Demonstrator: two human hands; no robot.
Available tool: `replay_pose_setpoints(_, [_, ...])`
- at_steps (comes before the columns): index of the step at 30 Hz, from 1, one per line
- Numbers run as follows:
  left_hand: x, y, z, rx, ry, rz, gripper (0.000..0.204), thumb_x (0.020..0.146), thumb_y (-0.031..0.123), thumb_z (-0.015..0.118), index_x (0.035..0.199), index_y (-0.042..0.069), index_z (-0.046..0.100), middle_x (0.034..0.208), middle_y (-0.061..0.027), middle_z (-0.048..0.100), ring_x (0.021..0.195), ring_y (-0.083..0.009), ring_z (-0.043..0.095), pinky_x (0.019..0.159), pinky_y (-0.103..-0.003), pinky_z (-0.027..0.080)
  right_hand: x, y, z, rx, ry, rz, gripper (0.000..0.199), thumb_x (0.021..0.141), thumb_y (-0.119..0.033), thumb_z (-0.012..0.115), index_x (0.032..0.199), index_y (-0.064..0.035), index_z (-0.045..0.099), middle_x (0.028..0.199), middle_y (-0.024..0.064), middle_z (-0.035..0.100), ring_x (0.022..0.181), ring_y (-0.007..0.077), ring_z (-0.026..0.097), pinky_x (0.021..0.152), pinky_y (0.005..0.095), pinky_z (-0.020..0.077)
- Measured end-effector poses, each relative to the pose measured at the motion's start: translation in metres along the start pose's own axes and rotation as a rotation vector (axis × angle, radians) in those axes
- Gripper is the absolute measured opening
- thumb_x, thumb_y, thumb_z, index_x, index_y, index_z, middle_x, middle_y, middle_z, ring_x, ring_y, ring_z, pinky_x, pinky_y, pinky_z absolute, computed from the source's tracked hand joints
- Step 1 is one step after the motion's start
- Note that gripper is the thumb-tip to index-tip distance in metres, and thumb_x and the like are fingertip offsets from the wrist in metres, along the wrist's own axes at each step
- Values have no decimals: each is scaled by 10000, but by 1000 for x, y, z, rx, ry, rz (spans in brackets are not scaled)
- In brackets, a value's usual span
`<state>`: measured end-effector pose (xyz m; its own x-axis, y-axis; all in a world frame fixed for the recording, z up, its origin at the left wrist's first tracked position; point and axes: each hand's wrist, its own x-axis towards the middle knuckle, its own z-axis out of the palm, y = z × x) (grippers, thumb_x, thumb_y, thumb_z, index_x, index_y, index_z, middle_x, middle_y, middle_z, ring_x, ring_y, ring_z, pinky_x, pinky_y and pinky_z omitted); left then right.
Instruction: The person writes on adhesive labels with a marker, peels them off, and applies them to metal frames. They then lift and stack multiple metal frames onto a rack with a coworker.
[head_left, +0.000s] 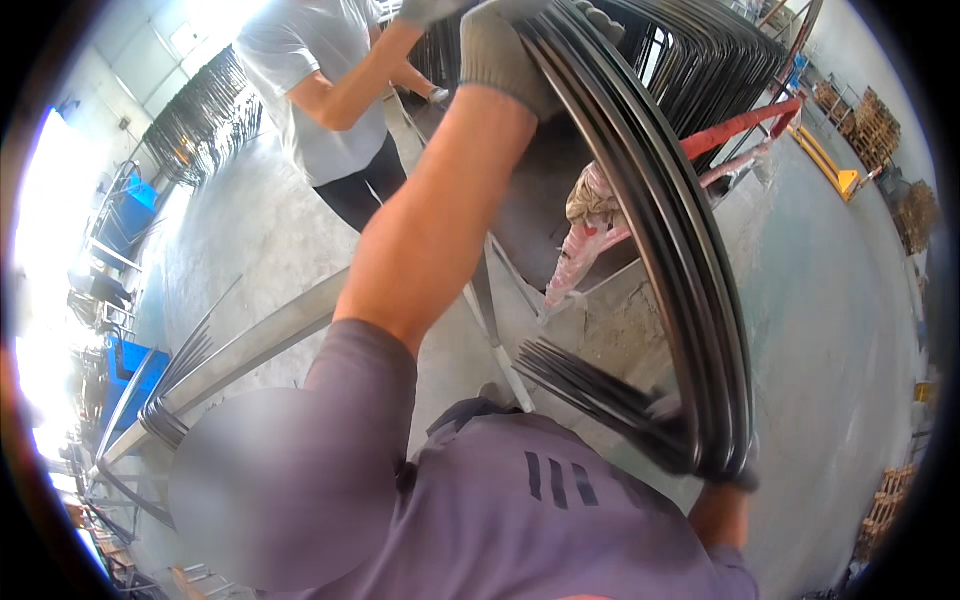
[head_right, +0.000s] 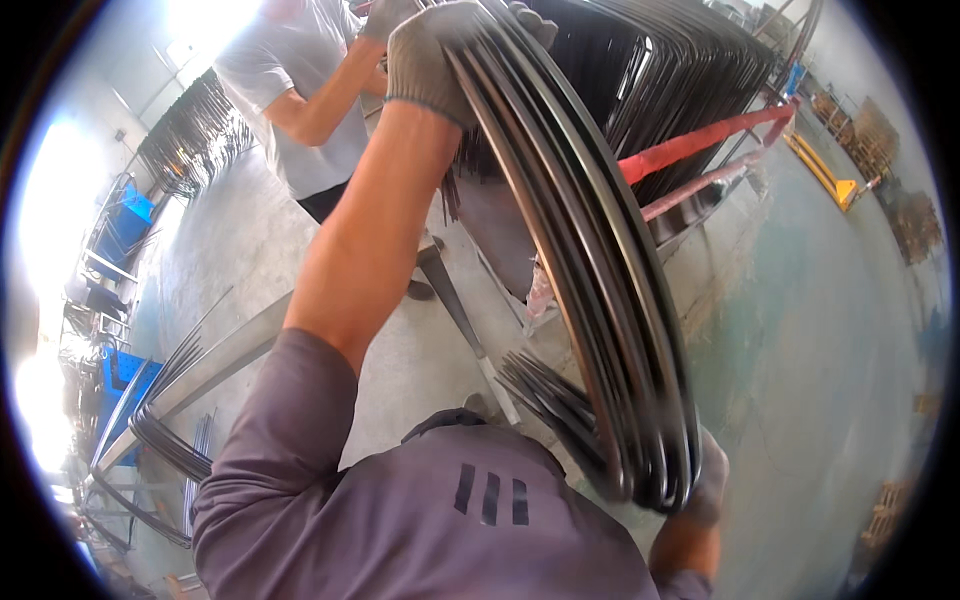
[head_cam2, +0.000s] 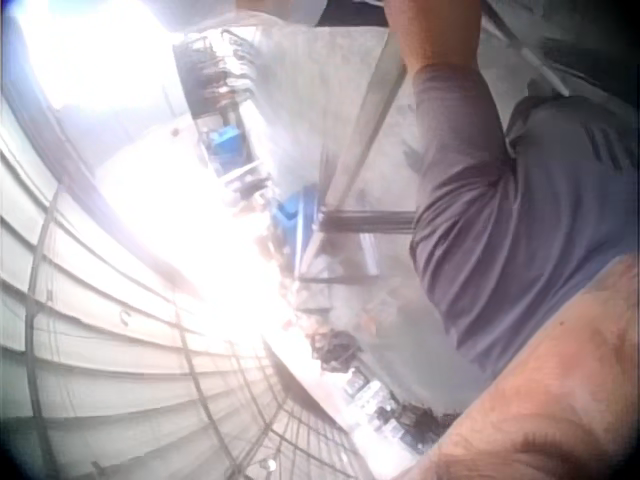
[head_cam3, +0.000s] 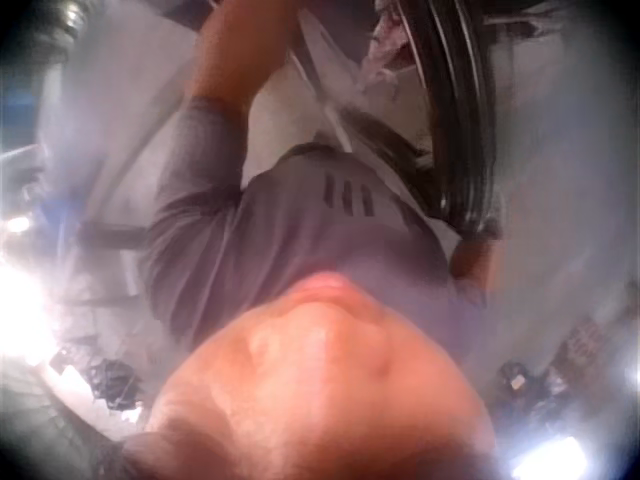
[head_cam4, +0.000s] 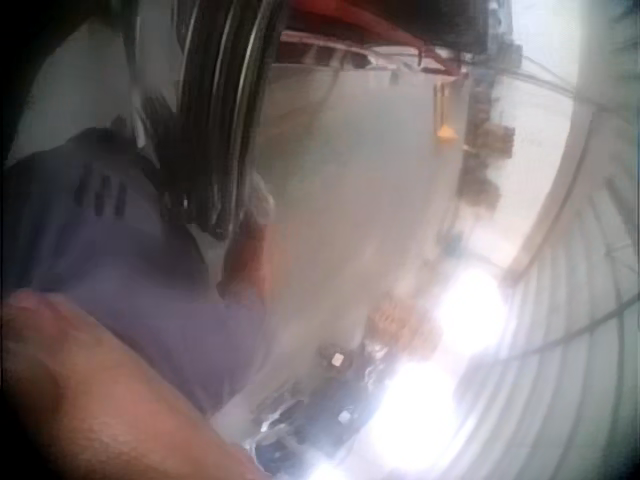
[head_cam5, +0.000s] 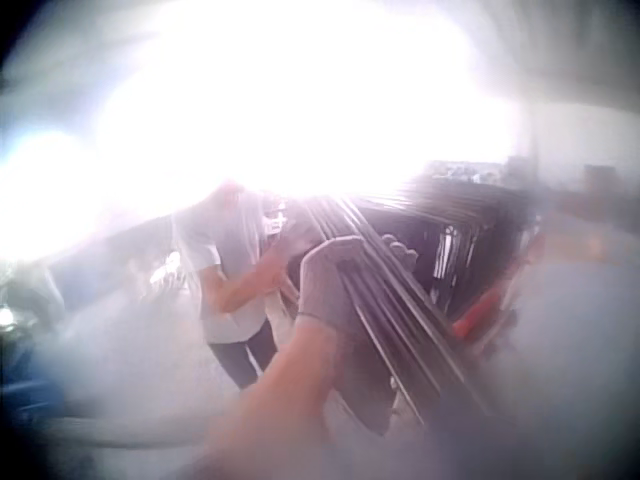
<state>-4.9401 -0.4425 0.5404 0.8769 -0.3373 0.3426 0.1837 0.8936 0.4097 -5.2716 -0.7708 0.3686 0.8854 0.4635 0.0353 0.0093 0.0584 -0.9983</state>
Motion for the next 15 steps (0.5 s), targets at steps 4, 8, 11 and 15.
replay_pose_setpoints(4, [57,26,-15,-2,-123,75,273,1012,203,548,1028,-15,712,1024,-214,735,939,-393,717,921,-530,626,3,28,28,-593,614,-244,1000,856,-490,917,1591,37,491,1551,175,607,1399,348,623,1197,502,487])
replay_pose_setpoints(8, [95,68,-55,176,-424,151,281,1023,254,542,957,46,720,995,-188,737,947,-355,715,910,-469,613,131,11,79,-199,774,-669,989,756,-110,934,1595,57,439,1516,187,605,1223,289,727,955,391,639])
replay_pose_setpoints(11, [91,74,-52,119,-489,-1,282,1038,252,542,949,52,720,1006,-174,741,939,-318,719,896,-449,613,209,-51,115,-71,834,-809,984,681,-45,957,1543,47,490,1450,172,646,1144,245,725,922,373,635])
replay_pose_setpoints(15, [56,91,-39,286,-554,-56,276,1070,238,536,1004,49,725,1033,-144,749,951,-263,729,908,-428,615,275,-134,102,-387,783,-784,718,679,-163,1014,1302,-2,694,1117,80,796,930,185,745,867,338,605])
